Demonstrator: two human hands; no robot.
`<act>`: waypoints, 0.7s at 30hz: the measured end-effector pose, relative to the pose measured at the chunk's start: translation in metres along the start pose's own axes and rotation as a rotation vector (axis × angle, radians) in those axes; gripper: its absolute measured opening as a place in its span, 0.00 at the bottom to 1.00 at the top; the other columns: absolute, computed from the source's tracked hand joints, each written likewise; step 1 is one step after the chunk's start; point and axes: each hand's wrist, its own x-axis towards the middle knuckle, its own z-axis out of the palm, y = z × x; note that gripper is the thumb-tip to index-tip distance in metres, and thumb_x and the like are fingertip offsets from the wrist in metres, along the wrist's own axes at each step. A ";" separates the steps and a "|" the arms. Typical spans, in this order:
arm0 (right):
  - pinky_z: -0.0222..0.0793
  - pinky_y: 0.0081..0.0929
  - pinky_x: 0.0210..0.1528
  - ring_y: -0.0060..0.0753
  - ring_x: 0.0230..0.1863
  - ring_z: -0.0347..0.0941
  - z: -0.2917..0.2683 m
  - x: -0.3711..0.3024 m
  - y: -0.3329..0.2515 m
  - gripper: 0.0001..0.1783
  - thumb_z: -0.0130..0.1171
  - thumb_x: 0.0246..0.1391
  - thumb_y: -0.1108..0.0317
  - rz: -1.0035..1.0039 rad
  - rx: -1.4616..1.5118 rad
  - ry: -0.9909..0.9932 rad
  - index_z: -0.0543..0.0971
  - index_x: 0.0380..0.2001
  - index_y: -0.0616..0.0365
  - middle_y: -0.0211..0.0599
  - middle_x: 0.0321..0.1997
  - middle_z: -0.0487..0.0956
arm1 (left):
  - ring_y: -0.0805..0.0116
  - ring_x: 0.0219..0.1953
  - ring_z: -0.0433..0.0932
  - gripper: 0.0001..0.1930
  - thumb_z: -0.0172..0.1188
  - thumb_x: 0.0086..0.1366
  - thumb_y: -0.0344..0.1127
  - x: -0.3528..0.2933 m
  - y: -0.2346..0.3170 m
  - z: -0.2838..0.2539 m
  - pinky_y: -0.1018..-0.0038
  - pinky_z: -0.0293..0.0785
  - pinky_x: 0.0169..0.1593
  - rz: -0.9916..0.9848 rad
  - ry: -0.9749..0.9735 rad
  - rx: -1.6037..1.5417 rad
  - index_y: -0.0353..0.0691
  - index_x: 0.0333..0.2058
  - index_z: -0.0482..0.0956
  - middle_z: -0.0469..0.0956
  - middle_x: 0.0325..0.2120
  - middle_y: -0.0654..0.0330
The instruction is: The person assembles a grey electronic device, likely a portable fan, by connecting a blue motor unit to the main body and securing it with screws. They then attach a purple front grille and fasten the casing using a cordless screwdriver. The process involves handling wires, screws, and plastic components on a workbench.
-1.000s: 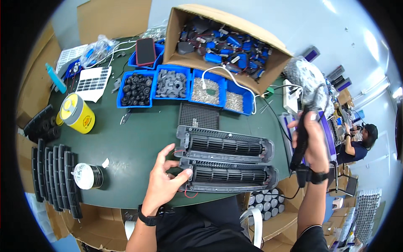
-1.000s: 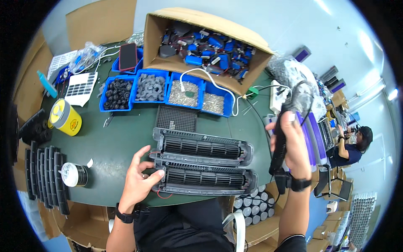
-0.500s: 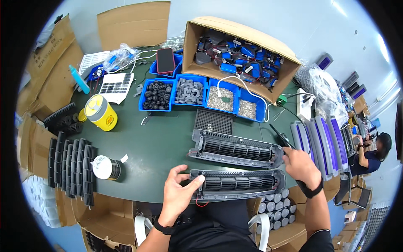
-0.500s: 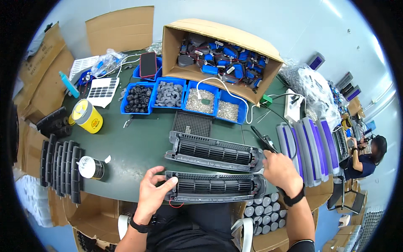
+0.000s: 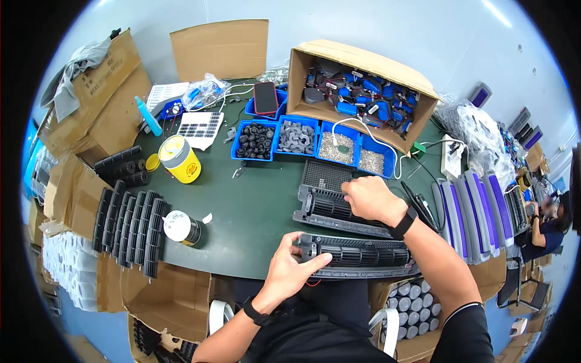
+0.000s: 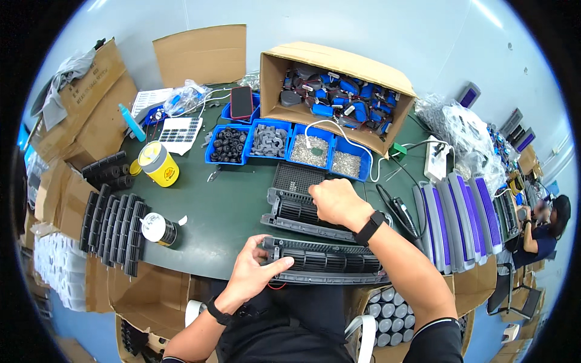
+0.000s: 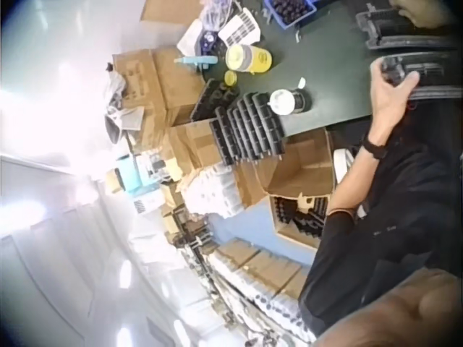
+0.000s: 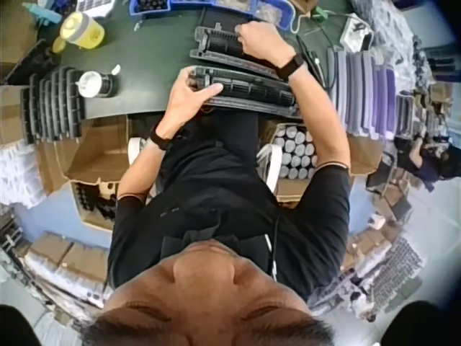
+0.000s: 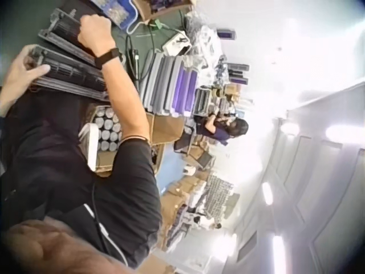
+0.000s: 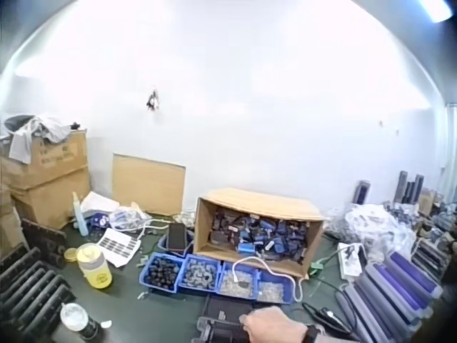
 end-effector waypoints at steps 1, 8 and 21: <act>0.80 0.47 0.39 0.54 0.36 0.85 0.002 -0.001 0.003 0.05 0.64 0.46 0.72 -0.034 -0.027 0.027 0.83 0.28 0.61 0.51 0.30 0.85 | 0.70 0.45 0.81 0.35 0.79 0.59 0.34 0.000 0.005 0.002 0.70 0.83 0.47 0.016 -0.024 -0.031 0.31 0.60 0.69 0.80 0.44 0.53; 0.79 0.48 0.39 0.56 0.36 0.84 -0.035 -0.045 0.017 0.06 0.62 0.52 0.70 0.136 0.033 0.388 0.79 0.32 0.61 0.52 0.31 0.84 | 0.71 0.50 0.76 0.30 0.83 0.52 0.32 -0.017 0.045 -0.012 0.70 0.75 0.55 0.214 0.004 0.124 0.38 0.52 0.78 0.78 0.45 0.62; 0.74 0.31 0.31 0.31 0.24 0.77 -0.032 -0.114 0.035 0.07 0.67 0.56 0.74 0.497 0.518 1.076 0.79 0.32 0.65 0.43 0.24 0.80 | 0.70 0.50 0.78 0.36 0.82 0.44 0.38 -0.112 0.172 -0.121 0.72 0.73 0.57 0.563 0.476 0.631 0.35 0.51 0.76 0.77 0.48 0.59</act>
